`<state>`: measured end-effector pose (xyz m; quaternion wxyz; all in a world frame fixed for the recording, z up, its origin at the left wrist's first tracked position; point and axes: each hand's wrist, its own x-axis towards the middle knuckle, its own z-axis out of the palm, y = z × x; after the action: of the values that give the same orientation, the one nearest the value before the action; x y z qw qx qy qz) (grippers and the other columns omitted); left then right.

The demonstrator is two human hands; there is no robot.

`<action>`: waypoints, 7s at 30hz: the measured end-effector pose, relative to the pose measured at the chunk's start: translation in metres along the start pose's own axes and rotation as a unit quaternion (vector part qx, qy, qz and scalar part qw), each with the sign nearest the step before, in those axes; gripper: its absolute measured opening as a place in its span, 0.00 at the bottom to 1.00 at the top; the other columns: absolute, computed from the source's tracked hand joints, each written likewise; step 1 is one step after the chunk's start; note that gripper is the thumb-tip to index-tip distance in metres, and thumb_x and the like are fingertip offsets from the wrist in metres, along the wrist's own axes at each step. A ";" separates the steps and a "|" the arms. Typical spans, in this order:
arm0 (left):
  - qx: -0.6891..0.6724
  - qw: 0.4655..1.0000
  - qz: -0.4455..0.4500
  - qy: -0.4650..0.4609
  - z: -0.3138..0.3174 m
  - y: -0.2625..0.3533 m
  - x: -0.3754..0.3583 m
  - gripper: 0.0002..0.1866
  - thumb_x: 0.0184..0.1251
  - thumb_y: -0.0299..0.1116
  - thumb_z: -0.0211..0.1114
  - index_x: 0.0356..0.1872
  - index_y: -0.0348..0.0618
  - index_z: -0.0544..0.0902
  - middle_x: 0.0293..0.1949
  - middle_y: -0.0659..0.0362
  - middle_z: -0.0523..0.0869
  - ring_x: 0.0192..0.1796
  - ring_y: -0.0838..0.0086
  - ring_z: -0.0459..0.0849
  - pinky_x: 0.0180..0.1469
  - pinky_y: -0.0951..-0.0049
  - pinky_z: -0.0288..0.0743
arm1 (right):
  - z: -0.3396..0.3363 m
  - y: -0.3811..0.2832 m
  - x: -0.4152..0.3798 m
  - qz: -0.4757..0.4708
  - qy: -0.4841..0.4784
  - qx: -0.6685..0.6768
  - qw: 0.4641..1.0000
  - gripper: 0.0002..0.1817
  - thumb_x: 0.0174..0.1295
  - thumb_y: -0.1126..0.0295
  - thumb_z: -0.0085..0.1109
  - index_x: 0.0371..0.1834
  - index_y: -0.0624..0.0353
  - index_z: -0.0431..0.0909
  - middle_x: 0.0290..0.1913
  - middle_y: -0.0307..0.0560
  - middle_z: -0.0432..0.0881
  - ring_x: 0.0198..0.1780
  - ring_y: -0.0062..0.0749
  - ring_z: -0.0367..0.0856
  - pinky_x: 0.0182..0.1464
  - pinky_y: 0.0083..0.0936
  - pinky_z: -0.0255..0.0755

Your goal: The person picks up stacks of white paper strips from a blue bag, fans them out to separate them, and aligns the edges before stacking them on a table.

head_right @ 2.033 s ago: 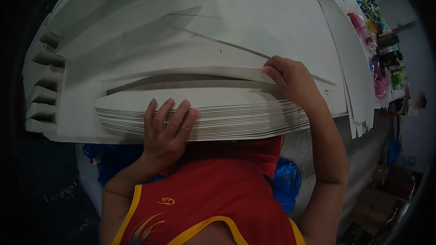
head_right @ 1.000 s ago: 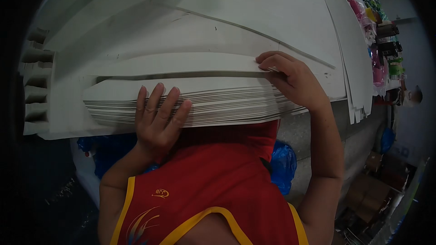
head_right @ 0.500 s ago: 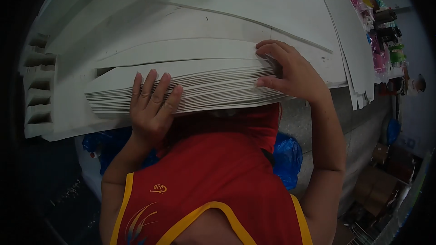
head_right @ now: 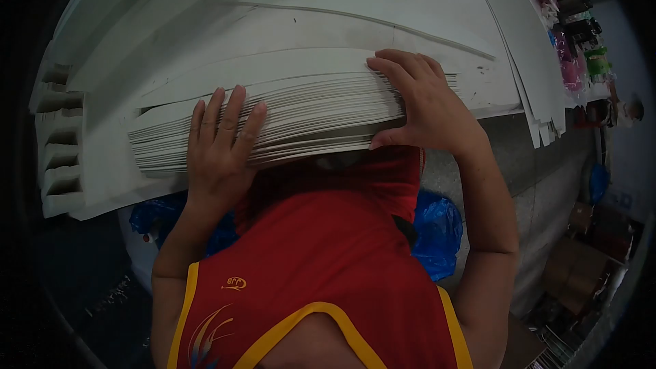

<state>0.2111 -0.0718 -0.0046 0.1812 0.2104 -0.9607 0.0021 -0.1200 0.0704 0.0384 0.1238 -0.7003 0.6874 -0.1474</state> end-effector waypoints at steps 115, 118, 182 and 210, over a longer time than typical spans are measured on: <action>-0.019 0.998 -0.021 -0.057 -0.014 0.000 0.009 0.52 0.48 0.40 0.89 0.79 0.61 0.73 0.79 0.51 0.72 0.80 0.46 0.70 0.82 0.38 0.61 | 0.089 -0.046 -0.043 -0.093 0.368 -0.077 0.922 0.12 0.50 0.74 0.78 0.38 0.52 0.89 0.37 0.38 0.78 0.37 0.36 0.77 0.38 0.35 0.70; -0.025 0.998 -0.011 -0.051 -0.015 -0.001 0.009 0.50 0.49 0.41 0.88 0.78 0.60 0.74 0.78 0.50 0.73 0.79 0.45 0.70 0.81 0.37 0.61 | 0.053 -0.045 -0.037 -0.101 0.344 -0.069 0.931 0.10 0.54 0.72 0.79 0.39 0.54 0.89 0.38 0.40 0.79 0.38 0.37 0.79 0.39 0.36 0.72; -0.061 0.996 0.055 -0.036 -0.038 -0.053 0.088 0.40 0.39 0.46 0.90 0.56 0.39 0.85 0.42 0.51 0.90 0.48 0.53 0.89 0.51 0.57 0.82 | -0.026 0.052 -0.008 0.085 0.122 -0.089 0.985 0.45 0.36 0.54 0.90 0.62 0.53 0.82 0.57 0.48 0.87 0.65 0.49 0.81 0.76 0.47 0.62; -0.224 0.946 -0.233 0.026 -0.052 -0.177 -0.067 0.54 0.25 0.24 0.82 0.71 0.48 0.80 0.81 0.50 0.71 0.82 0.51 0.70 0.81 0.51 0.67 | 0.001 0.069 -0.022 0.101 0.163 0.214 0.958 0.59 0.41 0.66 0.87 0.82 0.54 0.68 0.85 0.56 0.59 0.86 0.54 0.58 0.82 0.48 0.62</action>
<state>0.3571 -0.2017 0.0077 0.2442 0.3822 -0.8554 -0.2502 -0.1838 0.0908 0.0104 0.1714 -0.5508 0.7178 -0.3899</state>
